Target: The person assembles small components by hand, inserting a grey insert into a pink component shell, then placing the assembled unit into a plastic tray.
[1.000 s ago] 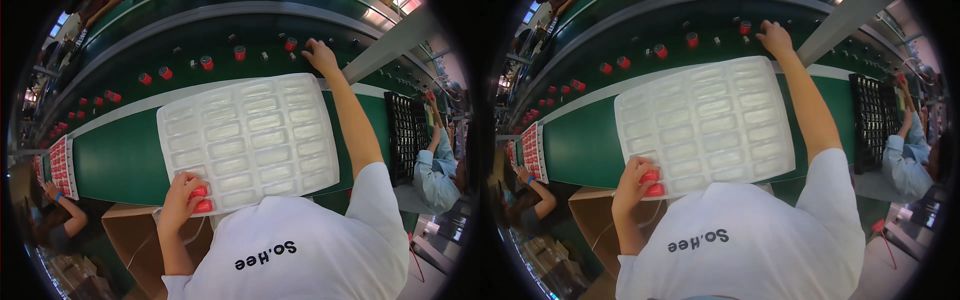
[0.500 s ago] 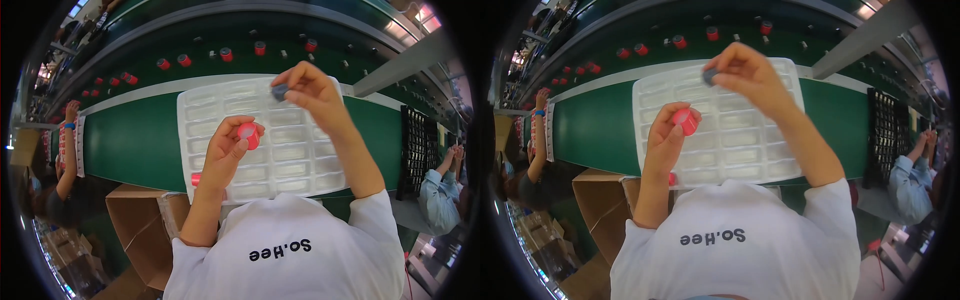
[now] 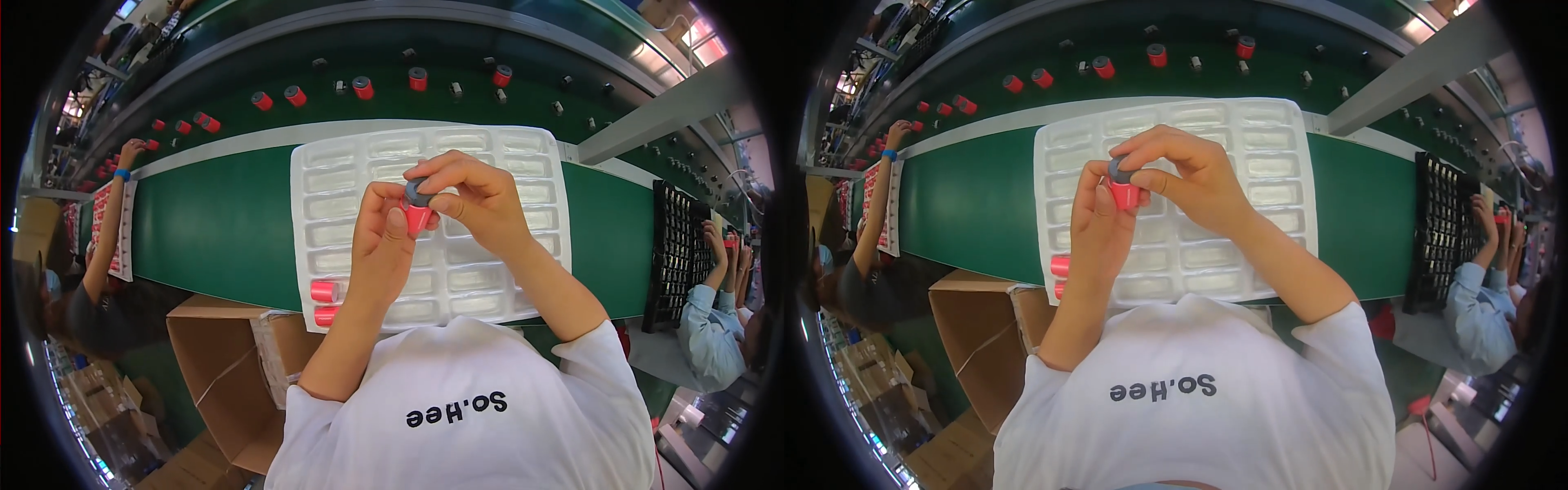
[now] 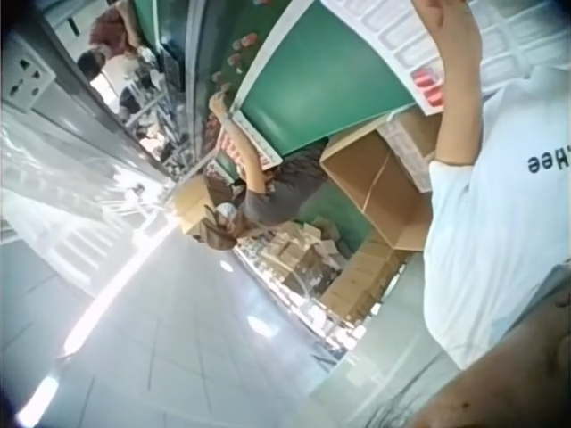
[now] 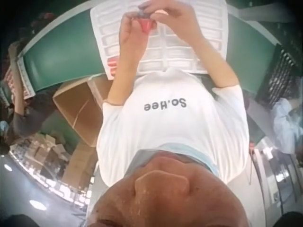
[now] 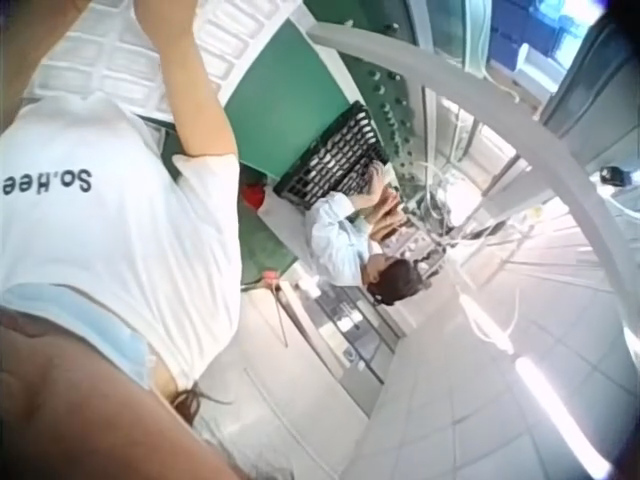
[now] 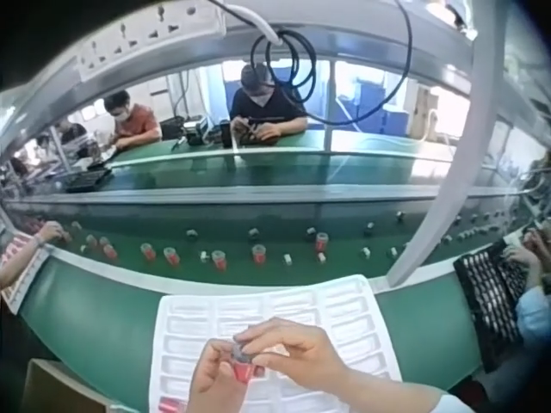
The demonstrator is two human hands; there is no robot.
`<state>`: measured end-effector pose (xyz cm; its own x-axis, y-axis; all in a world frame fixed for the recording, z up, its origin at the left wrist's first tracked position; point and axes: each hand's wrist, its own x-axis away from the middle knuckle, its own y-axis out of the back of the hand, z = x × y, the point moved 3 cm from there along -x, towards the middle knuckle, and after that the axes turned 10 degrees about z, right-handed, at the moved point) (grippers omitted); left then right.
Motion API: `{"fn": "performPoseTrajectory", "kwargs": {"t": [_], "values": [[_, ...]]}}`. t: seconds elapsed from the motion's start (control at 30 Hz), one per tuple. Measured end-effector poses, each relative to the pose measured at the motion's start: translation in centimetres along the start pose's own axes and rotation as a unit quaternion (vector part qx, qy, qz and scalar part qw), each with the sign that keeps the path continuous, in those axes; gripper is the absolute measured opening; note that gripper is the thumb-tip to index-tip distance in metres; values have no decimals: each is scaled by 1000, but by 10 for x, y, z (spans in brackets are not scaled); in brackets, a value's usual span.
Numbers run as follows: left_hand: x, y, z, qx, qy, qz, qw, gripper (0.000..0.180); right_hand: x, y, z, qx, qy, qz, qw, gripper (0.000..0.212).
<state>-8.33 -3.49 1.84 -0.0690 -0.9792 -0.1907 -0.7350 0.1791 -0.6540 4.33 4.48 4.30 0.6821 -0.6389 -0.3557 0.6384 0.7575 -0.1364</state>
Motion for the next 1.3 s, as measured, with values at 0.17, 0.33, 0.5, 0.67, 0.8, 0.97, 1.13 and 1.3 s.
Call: {"fn": "performPoseTrajectory", "kwargs": {"t": [0.17,0.33,0.5,0.67,0.8,0.97,1.13,1.3], "values": [[2,6,5,13,-21,-28,999,29,-4,-3,10,200,63,23,977,15],[-3,-3,13,32,-19,4,999,27,9,-1,16,214,54,2,975,17],[-12,-28,34,30,-58,-34,997,29,28,12,17,132,48,-83,987,13],[-22,-30,30,-30,-73,13,997,27,35,20,12,7,-29,-119,992,12],[-15,-24,28,24,-49,-31,998,24,26,13,10,187,71,-86,976,15],[-8,-2,23,33,-25,-60,997,20,18,-6,10,314,76,-66,944,18],[-15,13,4,-339,54,-84,935,32,4,51,-15,379,25,-79,922,19],[31,22,-51,-647,124,-66,749,27,-22,186,-35,529,-11,-193,826,16]]}}
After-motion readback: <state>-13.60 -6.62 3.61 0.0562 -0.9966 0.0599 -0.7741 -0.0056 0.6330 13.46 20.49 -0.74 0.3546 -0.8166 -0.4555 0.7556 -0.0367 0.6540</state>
